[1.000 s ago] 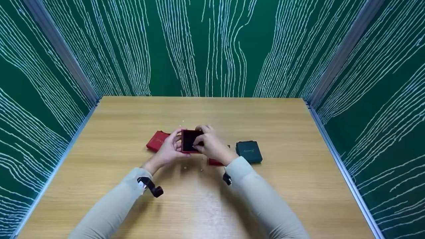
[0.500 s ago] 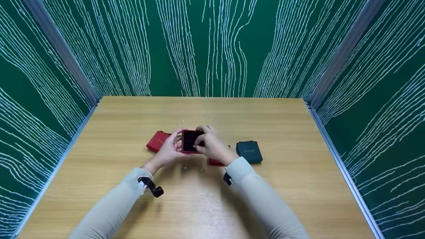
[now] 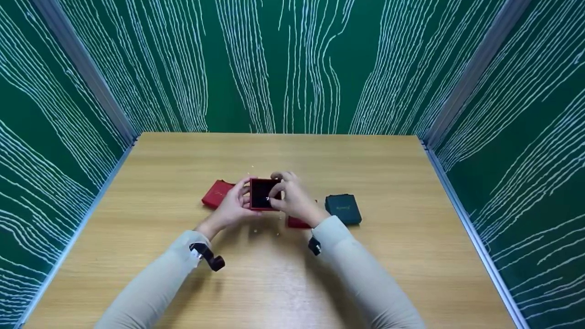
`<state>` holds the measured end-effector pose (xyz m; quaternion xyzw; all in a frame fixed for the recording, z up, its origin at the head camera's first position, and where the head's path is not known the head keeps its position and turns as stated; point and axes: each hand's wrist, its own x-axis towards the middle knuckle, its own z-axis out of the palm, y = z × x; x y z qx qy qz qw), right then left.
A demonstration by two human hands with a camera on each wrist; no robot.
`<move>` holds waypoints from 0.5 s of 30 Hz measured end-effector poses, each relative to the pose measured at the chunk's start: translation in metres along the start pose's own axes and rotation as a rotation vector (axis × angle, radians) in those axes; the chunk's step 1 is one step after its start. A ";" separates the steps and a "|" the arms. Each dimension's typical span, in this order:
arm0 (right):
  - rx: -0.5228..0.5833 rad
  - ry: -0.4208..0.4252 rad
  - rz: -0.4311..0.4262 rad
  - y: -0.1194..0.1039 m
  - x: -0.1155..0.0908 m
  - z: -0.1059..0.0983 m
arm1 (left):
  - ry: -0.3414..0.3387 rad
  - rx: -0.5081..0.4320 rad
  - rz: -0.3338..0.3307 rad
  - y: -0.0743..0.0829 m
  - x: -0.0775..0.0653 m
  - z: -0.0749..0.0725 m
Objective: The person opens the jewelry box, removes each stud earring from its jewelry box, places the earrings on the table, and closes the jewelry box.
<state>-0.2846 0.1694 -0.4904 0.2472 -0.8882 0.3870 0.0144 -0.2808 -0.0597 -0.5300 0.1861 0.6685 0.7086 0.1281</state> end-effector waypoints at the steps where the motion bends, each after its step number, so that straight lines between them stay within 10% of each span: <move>1: 0.004 0.003 0.003 0.000 0.000 -0.001 | 0.002 0.003 -0.004 0.000 0.000 0.000; 15: -0.022 0.061 -0.050 0.002 -0.001 -0.006 | 0.039 0.023 -0.016 -0.003 -0.001 -0.009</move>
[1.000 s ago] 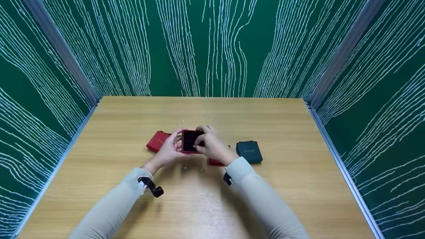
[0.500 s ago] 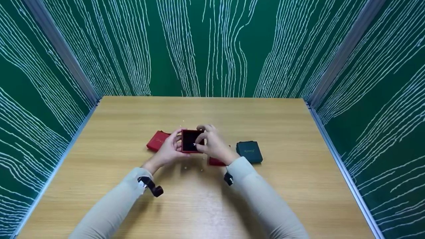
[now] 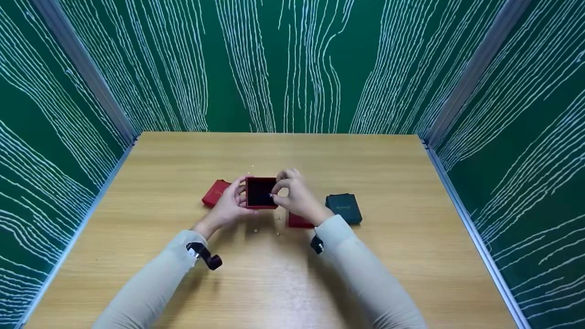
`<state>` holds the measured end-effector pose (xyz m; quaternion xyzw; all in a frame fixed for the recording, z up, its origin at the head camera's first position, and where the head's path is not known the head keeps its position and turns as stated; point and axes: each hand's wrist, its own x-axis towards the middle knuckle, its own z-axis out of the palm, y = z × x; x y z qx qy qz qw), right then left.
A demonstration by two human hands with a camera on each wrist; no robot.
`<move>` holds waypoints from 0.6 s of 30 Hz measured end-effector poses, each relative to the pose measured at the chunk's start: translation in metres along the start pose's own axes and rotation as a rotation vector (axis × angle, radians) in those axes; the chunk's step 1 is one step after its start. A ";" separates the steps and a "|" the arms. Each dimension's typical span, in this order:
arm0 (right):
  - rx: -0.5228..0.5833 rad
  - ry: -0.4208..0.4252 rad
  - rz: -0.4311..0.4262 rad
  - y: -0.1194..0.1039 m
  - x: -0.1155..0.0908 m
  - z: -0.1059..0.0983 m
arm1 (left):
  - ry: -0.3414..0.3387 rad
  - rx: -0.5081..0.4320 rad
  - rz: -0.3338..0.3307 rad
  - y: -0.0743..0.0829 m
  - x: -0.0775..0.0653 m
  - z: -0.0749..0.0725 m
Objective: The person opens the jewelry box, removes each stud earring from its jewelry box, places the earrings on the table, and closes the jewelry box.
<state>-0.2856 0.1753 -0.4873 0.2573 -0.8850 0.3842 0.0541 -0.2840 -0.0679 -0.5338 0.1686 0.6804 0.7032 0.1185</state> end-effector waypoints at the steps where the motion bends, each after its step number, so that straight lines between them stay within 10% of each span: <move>1: -0.001 -0.001 -0.008 0.000 0.000 0.000 | 0.004 0.000 0.000 0.000 0.000 -0.001; 18: 0.027 -0.080 -0.030 0.006 0.002 0.007 | 0.090 0.054 -0.019 0.001 -0.007 -0.026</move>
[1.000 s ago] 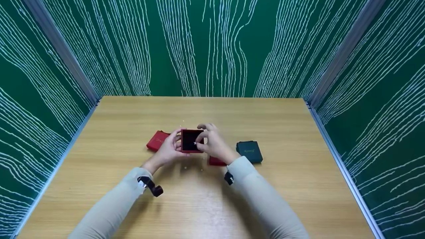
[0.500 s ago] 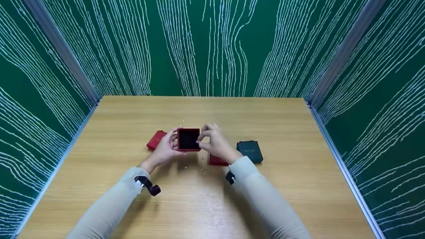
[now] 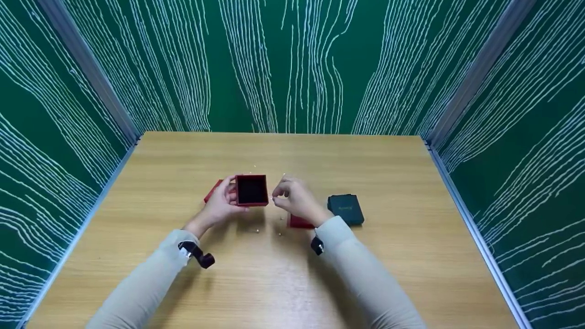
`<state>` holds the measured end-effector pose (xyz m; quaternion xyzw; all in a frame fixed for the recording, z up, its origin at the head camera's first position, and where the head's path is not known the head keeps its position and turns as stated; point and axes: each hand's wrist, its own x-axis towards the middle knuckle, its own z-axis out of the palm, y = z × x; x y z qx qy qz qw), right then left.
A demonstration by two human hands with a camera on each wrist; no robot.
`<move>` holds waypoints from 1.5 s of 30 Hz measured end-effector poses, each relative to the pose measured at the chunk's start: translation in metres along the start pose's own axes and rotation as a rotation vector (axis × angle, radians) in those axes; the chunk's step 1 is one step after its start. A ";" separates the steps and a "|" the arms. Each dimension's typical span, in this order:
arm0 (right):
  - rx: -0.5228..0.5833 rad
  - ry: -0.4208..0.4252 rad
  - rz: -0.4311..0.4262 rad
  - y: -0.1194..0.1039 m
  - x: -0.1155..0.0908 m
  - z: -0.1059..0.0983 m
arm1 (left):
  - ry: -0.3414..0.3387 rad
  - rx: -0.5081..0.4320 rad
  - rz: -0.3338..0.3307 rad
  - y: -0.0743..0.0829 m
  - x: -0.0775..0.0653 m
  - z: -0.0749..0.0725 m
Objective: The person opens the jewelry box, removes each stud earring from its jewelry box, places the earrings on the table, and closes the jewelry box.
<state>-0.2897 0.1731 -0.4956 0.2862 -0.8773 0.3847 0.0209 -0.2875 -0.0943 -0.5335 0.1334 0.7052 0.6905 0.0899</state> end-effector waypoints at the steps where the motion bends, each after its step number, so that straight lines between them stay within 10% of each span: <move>1: 0.001 -0.006 -0.002 0.001 0.000 0.002 | 0.003 0.012 0.008 0.000 -0.001 -0.001; 45: -0.212 -0.254 0.069 0.030 0.022 0.077 | 0.089 0.089 0.023 0.004 -0.005 -0.018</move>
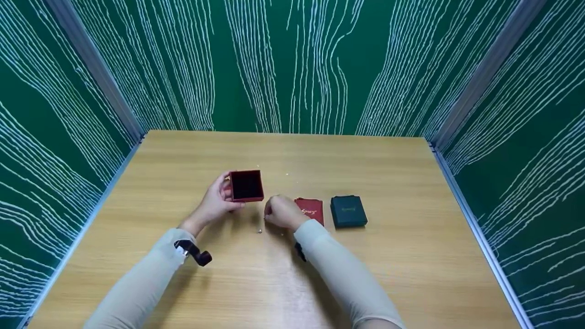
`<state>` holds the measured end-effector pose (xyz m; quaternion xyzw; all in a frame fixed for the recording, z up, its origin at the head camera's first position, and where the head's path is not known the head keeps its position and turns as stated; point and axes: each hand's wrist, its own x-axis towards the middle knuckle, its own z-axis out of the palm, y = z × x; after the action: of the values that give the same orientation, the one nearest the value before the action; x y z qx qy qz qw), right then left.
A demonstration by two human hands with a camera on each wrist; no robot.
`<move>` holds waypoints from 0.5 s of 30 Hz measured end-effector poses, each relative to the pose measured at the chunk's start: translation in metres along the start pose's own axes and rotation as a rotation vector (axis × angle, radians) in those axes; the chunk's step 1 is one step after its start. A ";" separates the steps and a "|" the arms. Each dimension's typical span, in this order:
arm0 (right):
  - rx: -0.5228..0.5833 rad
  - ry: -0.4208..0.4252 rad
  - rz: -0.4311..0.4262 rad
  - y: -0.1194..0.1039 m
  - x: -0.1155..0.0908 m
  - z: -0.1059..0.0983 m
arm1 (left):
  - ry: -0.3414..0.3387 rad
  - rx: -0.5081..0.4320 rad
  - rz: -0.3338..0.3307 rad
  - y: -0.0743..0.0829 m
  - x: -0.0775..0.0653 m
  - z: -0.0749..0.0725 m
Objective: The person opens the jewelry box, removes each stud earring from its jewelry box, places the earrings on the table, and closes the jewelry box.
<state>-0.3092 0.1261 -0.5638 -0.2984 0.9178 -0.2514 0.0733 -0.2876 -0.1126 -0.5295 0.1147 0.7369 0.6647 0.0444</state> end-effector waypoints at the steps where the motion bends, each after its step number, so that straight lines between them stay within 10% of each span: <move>1: -0.005 0.002 -0.007 0.000 0.001 0.000 | -0.002 -0.002 0.004 0.000 0.000 0.000; 15: -0.001 0.008 -0.006 0.000 0.003 0.003 | -0.003 -0.012 0.013 0.000 0.001 -0.001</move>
<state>-0.3106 0.1227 -0.5666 -0.3003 0.9173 -0.2523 0.0687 -0.2884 -0.1139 -0.5296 0.1203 0.7323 0.6690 0.0420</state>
